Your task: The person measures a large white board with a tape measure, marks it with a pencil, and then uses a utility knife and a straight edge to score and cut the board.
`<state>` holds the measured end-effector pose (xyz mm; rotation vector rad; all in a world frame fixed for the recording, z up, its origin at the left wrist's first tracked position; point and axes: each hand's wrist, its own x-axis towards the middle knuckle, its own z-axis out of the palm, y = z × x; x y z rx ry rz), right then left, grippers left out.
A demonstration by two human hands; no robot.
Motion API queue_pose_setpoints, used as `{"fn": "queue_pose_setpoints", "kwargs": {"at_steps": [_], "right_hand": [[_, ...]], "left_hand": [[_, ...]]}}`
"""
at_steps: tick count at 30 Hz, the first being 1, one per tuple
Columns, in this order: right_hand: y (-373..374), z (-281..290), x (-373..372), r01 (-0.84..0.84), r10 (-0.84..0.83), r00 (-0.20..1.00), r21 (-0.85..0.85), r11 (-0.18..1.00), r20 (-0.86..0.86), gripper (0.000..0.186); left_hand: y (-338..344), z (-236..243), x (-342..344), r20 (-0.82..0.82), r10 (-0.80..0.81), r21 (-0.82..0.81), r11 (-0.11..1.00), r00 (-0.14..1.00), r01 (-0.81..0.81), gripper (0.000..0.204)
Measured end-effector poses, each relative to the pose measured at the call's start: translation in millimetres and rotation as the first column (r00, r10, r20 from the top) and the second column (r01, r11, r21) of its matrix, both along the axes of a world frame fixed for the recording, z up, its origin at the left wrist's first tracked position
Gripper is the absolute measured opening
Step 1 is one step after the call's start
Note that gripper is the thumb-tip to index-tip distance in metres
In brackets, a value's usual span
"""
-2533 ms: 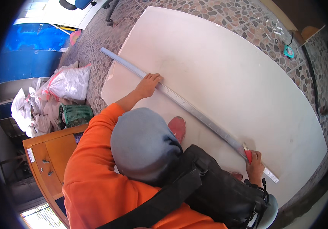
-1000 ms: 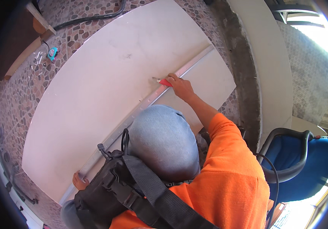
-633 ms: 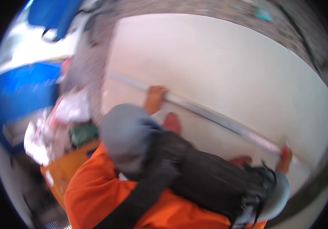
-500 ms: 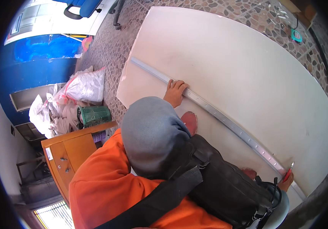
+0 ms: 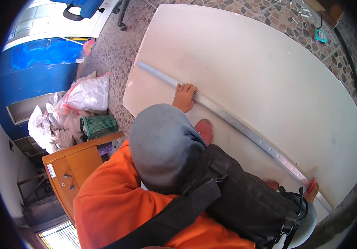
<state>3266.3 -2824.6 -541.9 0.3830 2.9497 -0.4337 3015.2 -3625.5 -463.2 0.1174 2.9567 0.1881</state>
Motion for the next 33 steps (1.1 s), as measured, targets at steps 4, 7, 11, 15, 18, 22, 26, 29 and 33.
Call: {"fn": "queue_pose_setpoints", "kwargs": {"at_steps": [4,7,11,15,18,22,26,29,33], "right_hand": [[-8.1,10.7,-0.8,0.026,-0.026,1.000,0.018,1.000,0.005,0.040],[-10.6,17.6,1.9,0.039,-0.039,0.999,0.034,0.999,0.010,0.038],[-11.3,22.8,8.0,0.053,-0.053,0.999,0.040,0.998,0.012,0.036],[-23.4,25.0,11.8,0.054,-0.055,0.998,0.037,0.998,0.013,0.034],[-40.8,24.8,12.1,0.056,-0.056,0.998,0.031,0.998,0.019,0.032],[-55.5,29.7,8.6,0.097,-0.096,0.995,0.036,0.995,-0.007,0.030],[-75.7,56.0,9.0,0.203,-0.200,0.978,0.040,0.978,-0.056,0.028],[-130.1,78.2,-29.3,0.258,-0.250,0.965,0.146,0.955,-0.074,0.027],[-153.6,78.3,-72.7,0.270,-0.239,0.958,0.213,0.939,-0.161,0.026]], "left_hand": [[-3.2,4.6,1.8,0.067,-0.001,-0.014,1.000,0.998,0.002,0.050],[-6.2,11.3,4.1,0.077,-0.046,0.007,0.999,0.996,0.045,0.048],[-3.7,16.6,6.6,0.076,-0.094,0.050,0.995,0.993,0.090,0.047],[-20.0,11.7,5.1,0.022,-0.170,0.014,0.985,0.985,0.170,0.047],[-33.1,13.6,8.9,0.046,-0.161,-0.014,0.987,0.986,0.161,0.046],[-21.5,19.4,-11.4,0.032,-0.138,0.008,0.990,0.990,0.137,0.045],[-33.7,-13.0,-29.6,-0.300,-0.087,0.233,0.959,0.950,0.162,0.041],[-37.5,-32.9,-6.4,-0.087,0.307,0.327,0.907,0.948,-0.264,0.049],[-105.8,-52.1,-28.7,0.248,0.619,0.435,0.616,0.745,-0.657,0.068]]}}
